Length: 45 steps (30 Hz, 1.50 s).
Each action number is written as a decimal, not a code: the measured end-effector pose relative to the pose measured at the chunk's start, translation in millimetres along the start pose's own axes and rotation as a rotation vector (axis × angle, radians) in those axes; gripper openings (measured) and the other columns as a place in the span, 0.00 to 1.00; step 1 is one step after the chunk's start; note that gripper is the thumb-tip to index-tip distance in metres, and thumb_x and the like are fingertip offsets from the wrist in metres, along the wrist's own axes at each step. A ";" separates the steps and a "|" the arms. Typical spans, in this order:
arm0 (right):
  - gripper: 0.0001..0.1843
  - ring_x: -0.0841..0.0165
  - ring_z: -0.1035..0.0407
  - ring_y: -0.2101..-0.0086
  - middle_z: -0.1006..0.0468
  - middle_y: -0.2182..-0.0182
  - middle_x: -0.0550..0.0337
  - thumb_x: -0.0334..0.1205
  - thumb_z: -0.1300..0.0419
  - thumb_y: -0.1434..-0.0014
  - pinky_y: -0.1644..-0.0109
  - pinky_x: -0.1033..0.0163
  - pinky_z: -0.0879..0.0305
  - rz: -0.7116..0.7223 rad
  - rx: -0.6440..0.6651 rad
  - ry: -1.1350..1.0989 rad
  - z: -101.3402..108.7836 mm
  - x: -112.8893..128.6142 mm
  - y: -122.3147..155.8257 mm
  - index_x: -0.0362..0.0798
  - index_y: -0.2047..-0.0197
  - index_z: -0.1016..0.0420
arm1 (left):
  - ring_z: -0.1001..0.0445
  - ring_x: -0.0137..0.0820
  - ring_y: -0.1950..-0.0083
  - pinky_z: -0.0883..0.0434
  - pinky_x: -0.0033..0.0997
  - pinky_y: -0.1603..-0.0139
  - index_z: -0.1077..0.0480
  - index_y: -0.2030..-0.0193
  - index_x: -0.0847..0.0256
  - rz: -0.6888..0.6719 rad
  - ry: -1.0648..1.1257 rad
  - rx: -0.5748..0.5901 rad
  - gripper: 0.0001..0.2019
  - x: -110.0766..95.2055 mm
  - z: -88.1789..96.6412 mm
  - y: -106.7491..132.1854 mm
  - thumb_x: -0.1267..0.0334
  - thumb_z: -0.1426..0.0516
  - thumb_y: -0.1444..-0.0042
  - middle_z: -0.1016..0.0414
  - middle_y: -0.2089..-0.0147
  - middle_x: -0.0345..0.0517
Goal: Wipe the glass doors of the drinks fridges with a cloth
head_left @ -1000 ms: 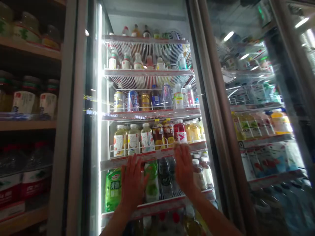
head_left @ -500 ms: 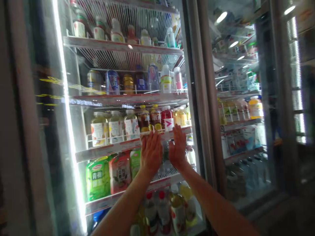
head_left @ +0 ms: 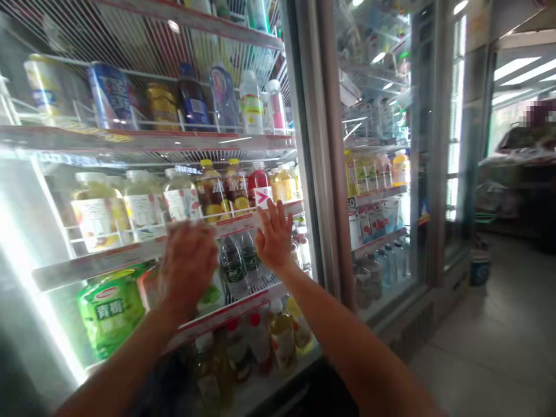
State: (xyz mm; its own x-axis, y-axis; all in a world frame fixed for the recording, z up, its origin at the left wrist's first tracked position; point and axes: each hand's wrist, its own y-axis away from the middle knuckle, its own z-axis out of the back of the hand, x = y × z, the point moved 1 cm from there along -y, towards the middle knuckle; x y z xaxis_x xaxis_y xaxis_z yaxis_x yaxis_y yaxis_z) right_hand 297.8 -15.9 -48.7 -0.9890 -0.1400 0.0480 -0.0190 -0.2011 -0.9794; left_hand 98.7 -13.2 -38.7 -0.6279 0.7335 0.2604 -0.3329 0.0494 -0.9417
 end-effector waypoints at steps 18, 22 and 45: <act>0.26 0.57 0.54 0.36 0.41 0.38 0.50 0.41 0.53 0.40 0.36 0.44 0.58 0.072 -0.245 -0.085 -7.8 -7.5 11.2 0.44 0.40 0.39 | 0.53 0.41 0.31 0.42 0.50 0.36 0.39 0.43 0.57 -0.075 -0.379 -0.087 0.18 30.2 26.6 29.3 0.65 0.51 0.40 0.42 0.37 0.52; 0.26 0.59 0.54 0.36 0.41 0.38 0.50 0.43 0.54 0.39 0.34 0.47 0.60 0.044 -0.267 -0.139 -5.2 -4.9 11.7 0.45 0.40 0.36 | 0.53 0.42 0.31 0.43 0.50 0.36 0.37 0.45 0.60 0.213 -0.466 -0.232 0.16 60.7 65.0 52.3 0.64 0.52 0.40 0.50 0.33 0.57; 0.28 0.55 0.55 0.36 0.45 0.36 0.45 0.43 0.54 0.39 0.36 0.43 0.59 -0.027 -0.250 -0.100 -17.5 6.7 31.2 0.40 0.39 0.39 | 0.56 0.39 0.30 0.43 0.47 0.35 0.40 0.41 0.55 -0.153 -0.224 0.104 0.23 9.0 25.1 112.8 0.70 0.49 0.45 0.47 0.33 0.49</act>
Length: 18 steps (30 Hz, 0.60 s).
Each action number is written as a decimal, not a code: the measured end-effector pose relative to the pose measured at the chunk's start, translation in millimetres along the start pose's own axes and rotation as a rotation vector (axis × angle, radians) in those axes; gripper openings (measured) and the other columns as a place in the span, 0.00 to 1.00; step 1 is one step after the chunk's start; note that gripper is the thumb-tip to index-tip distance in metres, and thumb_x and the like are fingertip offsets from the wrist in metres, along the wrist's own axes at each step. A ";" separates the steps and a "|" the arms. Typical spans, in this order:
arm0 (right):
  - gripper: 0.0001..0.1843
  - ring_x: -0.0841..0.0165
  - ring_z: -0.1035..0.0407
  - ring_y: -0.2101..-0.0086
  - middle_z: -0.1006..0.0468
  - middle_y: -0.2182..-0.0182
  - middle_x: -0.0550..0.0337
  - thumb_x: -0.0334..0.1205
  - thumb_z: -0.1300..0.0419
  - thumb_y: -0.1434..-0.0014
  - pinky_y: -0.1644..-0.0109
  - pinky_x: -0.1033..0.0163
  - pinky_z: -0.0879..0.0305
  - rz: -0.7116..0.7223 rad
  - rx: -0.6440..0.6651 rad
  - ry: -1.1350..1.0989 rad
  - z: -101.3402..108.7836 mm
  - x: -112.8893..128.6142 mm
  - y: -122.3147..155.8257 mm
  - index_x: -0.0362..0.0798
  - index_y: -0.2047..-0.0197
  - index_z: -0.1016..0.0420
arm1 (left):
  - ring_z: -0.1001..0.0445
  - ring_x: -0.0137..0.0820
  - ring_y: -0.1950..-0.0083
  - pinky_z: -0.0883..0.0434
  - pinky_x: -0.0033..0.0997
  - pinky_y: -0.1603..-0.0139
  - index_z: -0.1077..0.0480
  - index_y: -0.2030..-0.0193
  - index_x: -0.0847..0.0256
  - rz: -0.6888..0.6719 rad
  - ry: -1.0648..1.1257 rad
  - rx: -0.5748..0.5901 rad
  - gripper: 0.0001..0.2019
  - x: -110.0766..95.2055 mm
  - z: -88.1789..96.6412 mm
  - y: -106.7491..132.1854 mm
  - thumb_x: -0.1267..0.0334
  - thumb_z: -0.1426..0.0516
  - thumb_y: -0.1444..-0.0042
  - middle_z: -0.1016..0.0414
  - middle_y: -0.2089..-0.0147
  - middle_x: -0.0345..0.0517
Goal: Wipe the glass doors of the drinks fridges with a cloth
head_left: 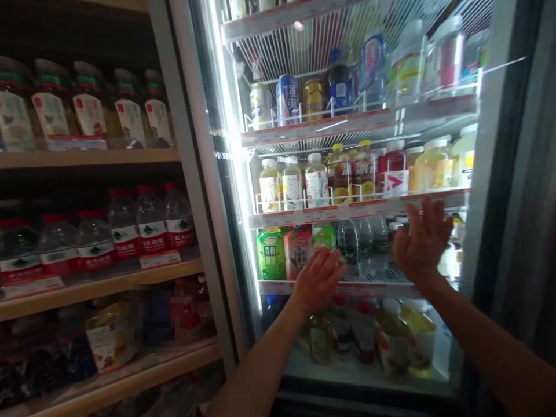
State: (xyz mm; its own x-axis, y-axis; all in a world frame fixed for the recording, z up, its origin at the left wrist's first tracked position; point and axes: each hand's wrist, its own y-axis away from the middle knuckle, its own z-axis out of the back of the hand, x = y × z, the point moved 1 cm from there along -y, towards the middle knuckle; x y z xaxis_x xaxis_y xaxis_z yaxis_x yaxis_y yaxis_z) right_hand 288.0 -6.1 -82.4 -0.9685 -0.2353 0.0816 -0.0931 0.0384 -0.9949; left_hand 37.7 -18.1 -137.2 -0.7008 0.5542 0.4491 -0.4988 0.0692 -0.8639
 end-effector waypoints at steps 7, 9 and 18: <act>0.30 0.54 0.56 0.36 0.48 0.35 0.49 0.40 0.51 0.41 0.36 0.42 0.59 0.047 0.001 -0.006 0.9 1.0 3.7 0.46 0.35 0.45 | 0.56 0.44 0.30 0.42 0.48 0.36 0.39 0.42 0.56 0.366 -0.181 -0.100 0.24 56.3 50.7 44.0 0.71 0.46 0.46 0.61 0.29 0.51; 0.30 0.55 0.56 0.36 0.47 0.35 0.49 0.40 0.51 0.41 0.36 0.43 0.58 0.035 -0.007 0.015 1.2 2.8 3.5 0.47 0.35 0.46 | 0.59 0.46 0.30 0.44 0.51 0.35 0.41 0.40 0.59 0.470 -0.228 -0.139 0.25 53.3 50.4 48.9 0.72 0.46 0.46 0.65 0.29 0.53; 0.30 0.57 0.57 0.35 0.48 0.35 0.52 0.37 0.51 0.41 0.36 0.43 0.57 0.055 -0.004 0.021 3.3 3.6 2.7 0.50 0.35 0.48 | 0.53 0.43 0.31 0.36 0.44 0.39 0.37 0.43 0.55 0.074 -0.117 0.037 0.24 38.4 37.1 56.4 0.73 0.46 0.47 0.55 0.30 0.51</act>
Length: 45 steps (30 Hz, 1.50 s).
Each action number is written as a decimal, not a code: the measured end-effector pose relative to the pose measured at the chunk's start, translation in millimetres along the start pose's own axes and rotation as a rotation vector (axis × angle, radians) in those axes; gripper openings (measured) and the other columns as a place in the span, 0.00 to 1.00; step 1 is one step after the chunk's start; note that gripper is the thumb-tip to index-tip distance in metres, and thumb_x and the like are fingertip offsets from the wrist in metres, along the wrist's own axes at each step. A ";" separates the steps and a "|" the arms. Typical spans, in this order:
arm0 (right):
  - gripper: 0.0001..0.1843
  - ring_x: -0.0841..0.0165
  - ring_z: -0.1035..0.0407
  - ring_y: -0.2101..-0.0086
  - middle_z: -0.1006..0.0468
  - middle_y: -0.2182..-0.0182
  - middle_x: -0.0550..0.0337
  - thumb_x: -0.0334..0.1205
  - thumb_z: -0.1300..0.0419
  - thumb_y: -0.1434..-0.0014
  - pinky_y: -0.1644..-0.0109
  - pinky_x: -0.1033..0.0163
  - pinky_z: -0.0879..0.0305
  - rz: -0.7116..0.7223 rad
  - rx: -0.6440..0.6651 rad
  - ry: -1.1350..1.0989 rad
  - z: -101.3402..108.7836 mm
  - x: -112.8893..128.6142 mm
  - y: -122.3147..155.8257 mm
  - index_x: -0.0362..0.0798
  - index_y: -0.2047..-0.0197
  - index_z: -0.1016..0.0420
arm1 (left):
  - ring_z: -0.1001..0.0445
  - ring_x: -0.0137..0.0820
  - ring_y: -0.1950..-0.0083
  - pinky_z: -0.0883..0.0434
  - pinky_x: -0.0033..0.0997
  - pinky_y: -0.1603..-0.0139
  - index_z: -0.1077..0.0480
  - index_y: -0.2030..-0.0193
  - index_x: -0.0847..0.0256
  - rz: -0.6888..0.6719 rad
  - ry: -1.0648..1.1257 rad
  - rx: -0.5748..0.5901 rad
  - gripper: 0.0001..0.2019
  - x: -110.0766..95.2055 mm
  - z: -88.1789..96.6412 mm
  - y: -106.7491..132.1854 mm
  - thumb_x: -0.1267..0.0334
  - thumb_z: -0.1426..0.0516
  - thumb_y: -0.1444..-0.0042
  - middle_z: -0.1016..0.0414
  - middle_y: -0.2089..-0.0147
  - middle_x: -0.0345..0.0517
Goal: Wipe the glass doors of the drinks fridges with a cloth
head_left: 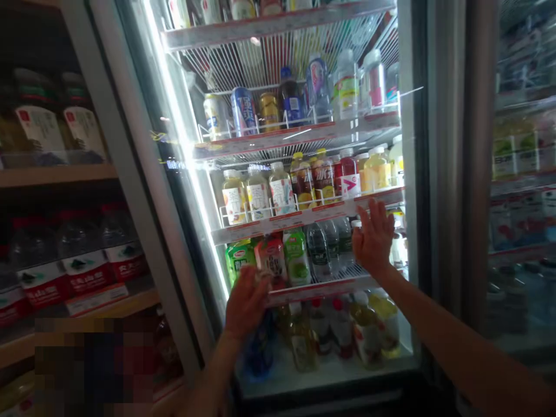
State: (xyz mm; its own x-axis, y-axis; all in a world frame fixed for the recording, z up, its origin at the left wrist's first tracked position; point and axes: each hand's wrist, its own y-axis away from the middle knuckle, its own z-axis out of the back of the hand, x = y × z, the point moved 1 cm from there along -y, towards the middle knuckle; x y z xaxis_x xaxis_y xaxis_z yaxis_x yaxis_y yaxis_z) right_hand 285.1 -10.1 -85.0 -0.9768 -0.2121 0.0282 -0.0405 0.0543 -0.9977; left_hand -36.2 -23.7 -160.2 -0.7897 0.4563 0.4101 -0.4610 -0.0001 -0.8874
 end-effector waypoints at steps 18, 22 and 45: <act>0.32 0.59 0.61 0.35 0.54 0.33 0.52 0.38 0.53 0.39 0.34 0.42 0.64 -0.036 0.040 -0.035 3.0 20.9 30.0 0.51 0.32 0.56 | 0.55 0.45 0.30 0.48 0.54 0.35 0.42 0.39 0.60 0.399 -0.112 -0.255 0.24 35.3 11.2 -36.0 0.69 0.47 0.44 0.52 0.33 0.60; 0.33 0.59 0.61 0.35 0.54 0.33 0.52 0.39 0.53 0.39 0.34 0.42 0.64 -0.026 0.047 -0.024 1.4 20.4 33.5 0.51 0.32 0.56 | 0.52 0.41 0.31 0.41 0.48 0.36 0.38 0.43 0.56 -0.088 0.024 -0.037 0.21 -11.4 -9.4 -36.8 0.71 0.47 0.44 0.43 0.36 0.52; 0.34 0.58 0.61 0.35 0.53 0.33 0.51 0.38 0.52 0.40 0.34 0.42 0.64 -0.013 0.048 -0.021 1.4 19.5 33.9 0.52 0.32 0.58 | 0.57 0.43 0.30 0.46 0.50 0.34 0.43 0.39 0.59 0.032 -0.027 -0.203 0.26 6.7 -3.7 -85.5 0.72 0.46 0.45 0.54 0.31 0.55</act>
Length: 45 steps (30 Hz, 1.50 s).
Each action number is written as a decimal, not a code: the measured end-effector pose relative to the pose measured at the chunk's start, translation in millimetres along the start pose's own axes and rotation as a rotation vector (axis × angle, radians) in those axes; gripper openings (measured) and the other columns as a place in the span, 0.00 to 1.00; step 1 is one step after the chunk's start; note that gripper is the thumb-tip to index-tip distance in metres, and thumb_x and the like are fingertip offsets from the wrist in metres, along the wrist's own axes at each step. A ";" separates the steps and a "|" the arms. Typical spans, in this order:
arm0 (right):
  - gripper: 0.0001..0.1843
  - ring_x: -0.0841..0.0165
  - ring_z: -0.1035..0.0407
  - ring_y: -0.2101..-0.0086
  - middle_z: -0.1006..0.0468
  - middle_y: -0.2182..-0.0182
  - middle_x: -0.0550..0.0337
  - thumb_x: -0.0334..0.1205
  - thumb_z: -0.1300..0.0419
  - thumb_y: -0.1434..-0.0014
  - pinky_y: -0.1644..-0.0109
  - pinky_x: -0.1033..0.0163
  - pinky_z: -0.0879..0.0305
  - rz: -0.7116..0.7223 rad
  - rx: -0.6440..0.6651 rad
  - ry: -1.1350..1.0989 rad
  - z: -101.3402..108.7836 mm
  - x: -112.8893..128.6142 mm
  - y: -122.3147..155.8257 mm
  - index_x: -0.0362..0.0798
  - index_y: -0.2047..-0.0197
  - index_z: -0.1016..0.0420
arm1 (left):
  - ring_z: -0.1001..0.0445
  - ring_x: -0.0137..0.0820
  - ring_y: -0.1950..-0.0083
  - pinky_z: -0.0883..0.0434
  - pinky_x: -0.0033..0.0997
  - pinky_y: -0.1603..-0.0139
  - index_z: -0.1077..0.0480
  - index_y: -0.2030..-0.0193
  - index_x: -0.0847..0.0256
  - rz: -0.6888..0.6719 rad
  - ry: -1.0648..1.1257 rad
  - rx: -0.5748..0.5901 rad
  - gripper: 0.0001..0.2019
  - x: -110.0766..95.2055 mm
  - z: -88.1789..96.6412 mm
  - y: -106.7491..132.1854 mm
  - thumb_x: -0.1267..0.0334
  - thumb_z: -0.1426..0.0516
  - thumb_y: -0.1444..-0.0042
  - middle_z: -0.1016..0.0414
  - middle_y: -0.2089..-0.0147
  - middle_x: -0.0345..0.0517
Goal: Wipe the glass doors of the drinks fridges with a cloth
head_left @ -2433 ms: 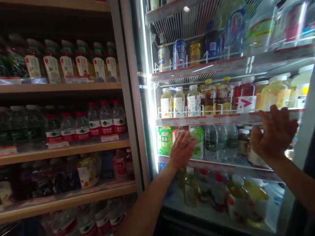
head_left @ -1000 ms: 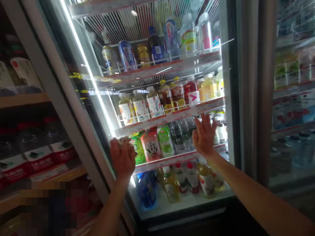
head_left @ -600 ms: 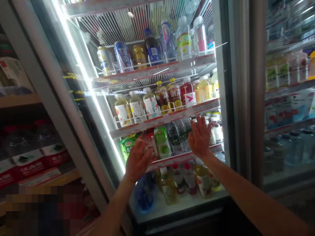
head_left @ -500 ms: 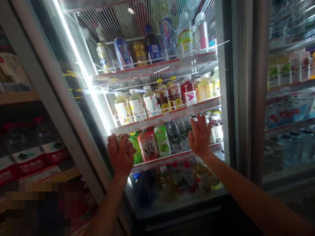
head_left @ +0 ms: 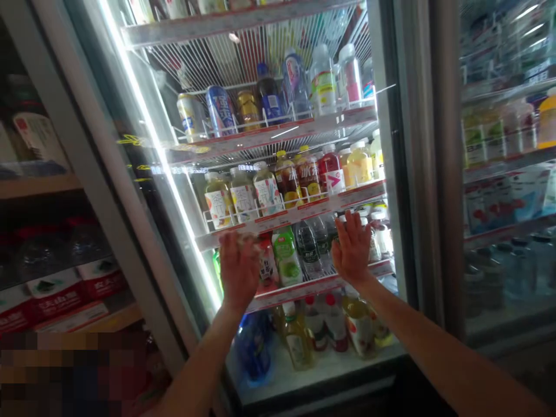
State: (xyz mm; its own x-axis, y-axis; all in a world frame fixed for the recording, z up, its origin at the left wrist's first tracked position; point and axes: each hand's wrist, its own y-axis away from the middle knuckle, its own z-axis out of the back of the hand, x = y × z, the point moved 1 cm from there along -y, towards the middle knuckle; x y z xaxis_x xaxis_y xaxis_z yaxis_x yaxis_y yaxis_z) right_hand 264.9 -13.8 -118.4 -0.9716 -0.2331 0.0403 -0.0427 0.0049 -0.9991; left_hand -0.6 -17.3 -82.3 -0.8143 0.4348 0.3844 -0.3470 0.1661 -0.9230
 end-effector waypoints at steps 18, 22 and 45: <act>0.34 0.58 0.59 0.35 0.53 0.33 0.54 0.35 0.51 0.41 0.35 0.43 0.60 0.047 0.061 -0.035 12.6 -4.4 -2.8 0.53 0.32 0.55 | 0.54 0.36 0.30 0.44 0.40 0.34 0.37 0.43 0.55 -0.487 0.145 0.238 0.21 -37.7 -28.8 -32.9 0.69 0.46 0.44 0.42 0.34 0.46; 0.33 0.59 0.57 0.35 0.53 0.33 0.55 0.34 0.51 0.41 0.34 0.43 0.61 0.081 0.075 -0.077 21.2 -8.8 -0.1 0.54 0.33 0.52 | 0.61 0.42 0.29 0.45 0.50 0.34 0.40 0.41 0.57 -0.006 0.028 0.001 0.23 -22.5 -33.8 -70.5 0.70 0.47 0.44 0.51 0.31 0.51; 0.31 0.59 0.50 0.37 0.42 0.38 0.47 0.34 0.52 0.39 0.37 0.46 0.51 0.067 0.134 0.060 69.9 -89.3 7.4 0.50 0.34 0.52 | 0.59 0.41 0.29 0.44 0.50 0.34 0.38 0.43 0.62 -0.233 0.141 0.096 0.20 -104.0 -90.0 -125.6 0.72 0.52 0.42 0.40 0.36 0.53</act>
State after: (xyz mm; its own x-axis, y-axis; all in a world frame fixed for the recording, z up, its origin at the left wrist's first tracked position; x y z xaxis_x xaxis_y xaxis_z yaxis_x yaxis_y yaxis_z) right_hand 367.6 -60.9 -130.5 -0.9836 -0.1781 -0.0294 0.0501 -0.1125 -0.9924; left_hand 169.6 -3.7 -7.8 -0.6375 0.5143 0.5736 -0.5648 0.1943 -0.8020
